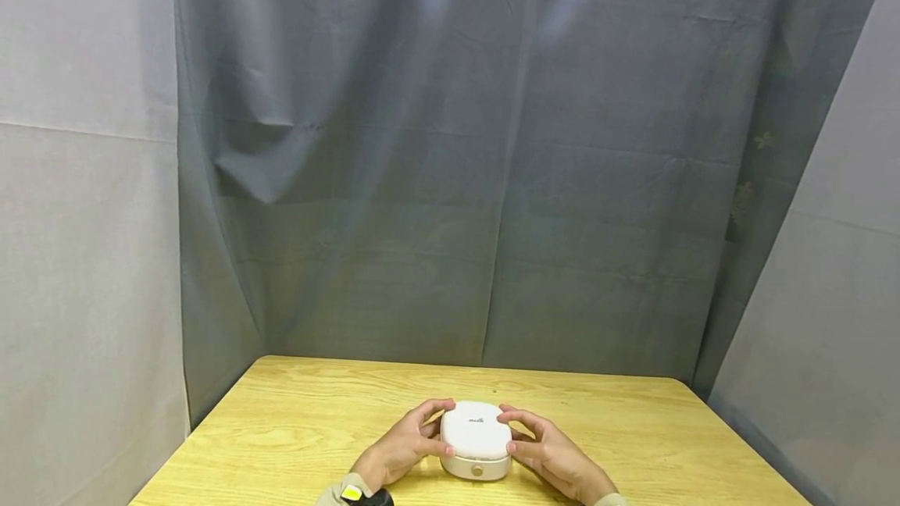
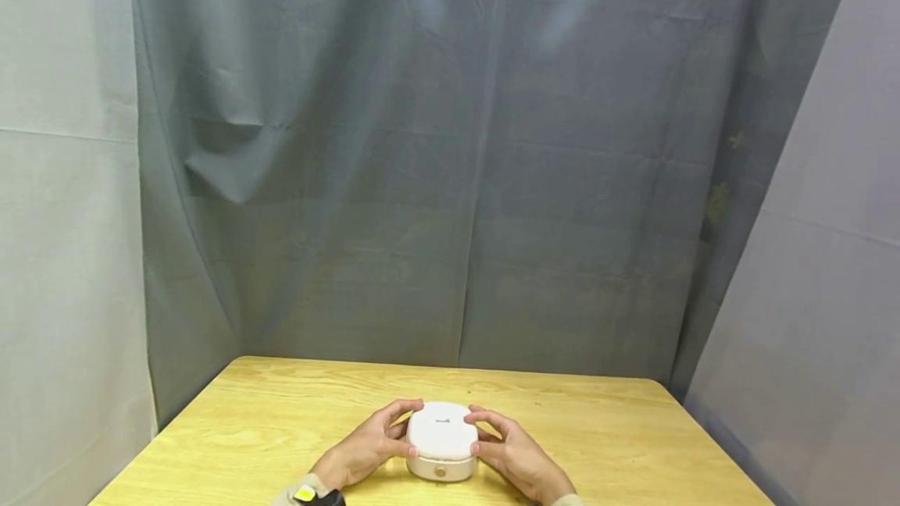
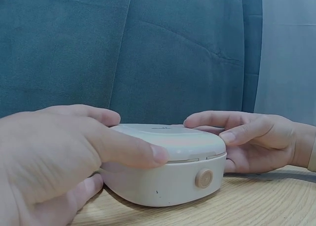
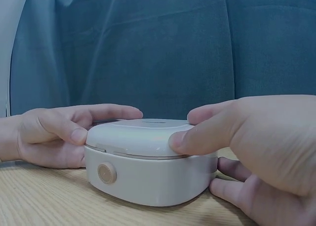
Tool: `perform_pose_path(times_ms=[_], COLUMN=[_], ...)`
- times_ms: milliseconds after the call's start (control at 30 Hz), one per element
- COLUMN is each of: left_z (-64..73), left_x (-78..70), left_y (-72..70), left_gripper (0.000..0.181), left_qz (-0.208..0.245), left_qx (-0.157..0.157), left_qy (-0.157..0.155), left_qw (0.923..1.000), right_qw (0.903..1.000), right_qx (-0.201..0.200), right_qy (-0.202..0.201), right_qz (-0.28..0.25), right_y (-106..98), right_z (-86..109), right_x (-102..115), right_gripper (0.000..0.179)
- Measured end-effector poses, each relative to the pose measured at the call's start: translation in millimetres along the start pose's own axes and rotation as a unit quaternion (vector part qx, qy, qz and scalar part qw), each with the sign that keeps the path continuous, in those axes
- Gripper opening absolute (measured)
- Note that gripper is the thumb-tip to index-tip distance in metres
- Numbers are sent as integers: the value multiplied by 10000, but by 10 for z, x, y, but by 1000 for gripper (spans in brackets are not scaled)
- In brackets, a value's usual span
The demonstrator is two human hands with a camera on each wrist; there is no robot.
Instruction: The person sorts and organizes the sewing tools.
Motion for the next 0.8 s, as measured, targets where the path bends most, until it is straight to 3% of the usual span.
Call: perform_pose_path(times_ms=[367,467,567,633,700,733,800], left_z=[11,39,58,62,67,67,72], left_x=[-32,-91,-215,-335,-459,-517,-627], left_y=[-4,-25,-77,-121,-145,-144,-121], left_gripper=[73,78,83,83,82,81,81], left_qz=[-213,-645,-1340,-1939,-2632,-3048,-3952], left_qx=[-30,-89,-279,-501,-771,-892,-1207], left_qy=[-37,-60,17,223,459,575,820], left_qw=[9998,9979,9906,9795,9606,9465,9069], right_qw=[9986,9953,9881,9790,9635,9518,9193], right_qx=[107,71,-66,-329,-722,-958,-1396], right_qy=[-18,80,202,223,207,201,125], right_qz=[514,958,1525,1999,2571,2906,3676], right_y=[1,-19,-70,-115,-149,-163,-167], right_z=[-35,-39,-26,-18,-12,-11,-21], right_x=[35,66,159,261,383,445,573], right_gripper=[48,45,46,46,47,48,50])
Point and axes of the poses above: each hand's wrist, its own z-axis away from the middle knuckle, its own y-axis out of the palm, x = y × z, the point moved 8 cm from there along -z, towards the middle knuckle, and after that the axes turned 15 degrees about z, right-handed, at the moved point
